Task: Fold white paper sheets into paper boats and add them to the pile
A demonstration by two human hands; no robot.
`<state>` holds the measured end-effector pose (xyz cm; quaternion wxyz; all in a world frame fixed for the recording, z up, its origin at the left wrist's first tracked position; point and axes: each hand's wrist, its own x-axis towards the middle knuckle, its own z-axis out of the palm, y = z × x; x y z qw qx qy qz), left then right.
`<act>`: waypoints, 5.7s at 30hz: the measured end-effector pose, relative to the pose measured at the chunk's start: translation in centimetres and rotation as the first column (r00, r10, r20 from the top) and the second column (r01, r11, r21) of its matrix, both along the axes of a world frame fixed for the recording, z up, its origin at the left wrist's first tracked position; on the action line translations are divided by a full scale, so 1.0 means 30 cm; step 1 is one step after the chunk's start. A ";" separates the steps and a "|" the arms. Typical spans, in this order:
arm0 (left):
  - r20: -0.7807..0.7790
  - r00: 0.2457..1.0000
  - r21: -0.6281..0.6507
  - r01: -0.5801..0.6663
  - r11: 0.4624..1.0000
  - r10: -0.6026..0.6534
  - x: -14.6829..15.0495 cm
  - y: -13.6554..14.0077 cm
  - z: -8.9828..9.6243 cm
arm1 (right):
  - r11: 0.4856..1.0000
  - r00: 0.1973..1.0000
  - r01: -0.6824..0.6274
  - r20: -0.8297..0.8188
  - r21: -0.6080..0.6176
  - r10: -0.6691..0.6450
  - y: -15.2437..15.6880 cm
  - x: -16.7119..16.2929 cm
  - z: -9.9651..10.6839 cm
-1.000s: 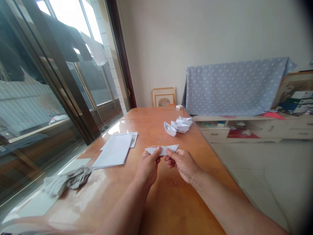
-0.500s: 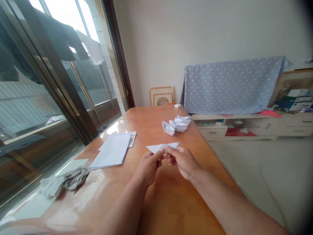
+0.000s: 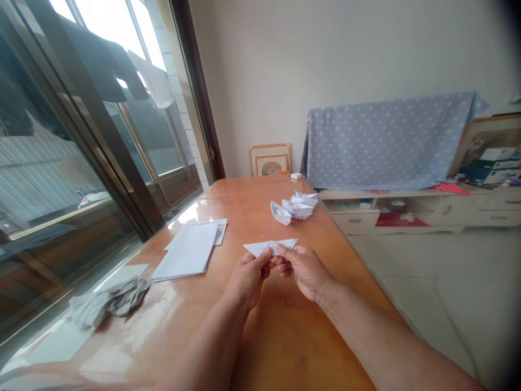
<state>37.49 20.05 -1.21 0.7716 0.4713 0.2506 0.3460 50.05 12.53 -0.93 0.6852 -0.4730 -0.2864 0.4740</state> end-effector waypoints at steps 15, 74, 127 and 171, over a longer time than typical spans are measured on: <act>0.017 1.000 -0.003 0.004 1.000 -0.004 0.001 0.004 -0.012 | 0.992 0.993 -0.118 0.034 0.035 0.117 -0.005 0.011 0.003; -0.051 0.997 -0.049 -0.059 0.997 0.056 -0.016 0.026 0.001 | 0.997 0.998 0.058 0.004 -0.040 -0.058 -0.005 0.022 0.002; 0.023 0.994 0.161 -0.112 0.981 0.110 0.019 -0.015 0.010 | 0.988 0.994 0.093 -0.065 0.126 -0.085 0.006 0.011 0.004; 0.087 0.995 0.058 -0.051 0.997 0.046 0.017 0.014 -0.011 | 0.991 0.995 0.095 -0.030 0.098 -0.093 -0.005 0.114 0.030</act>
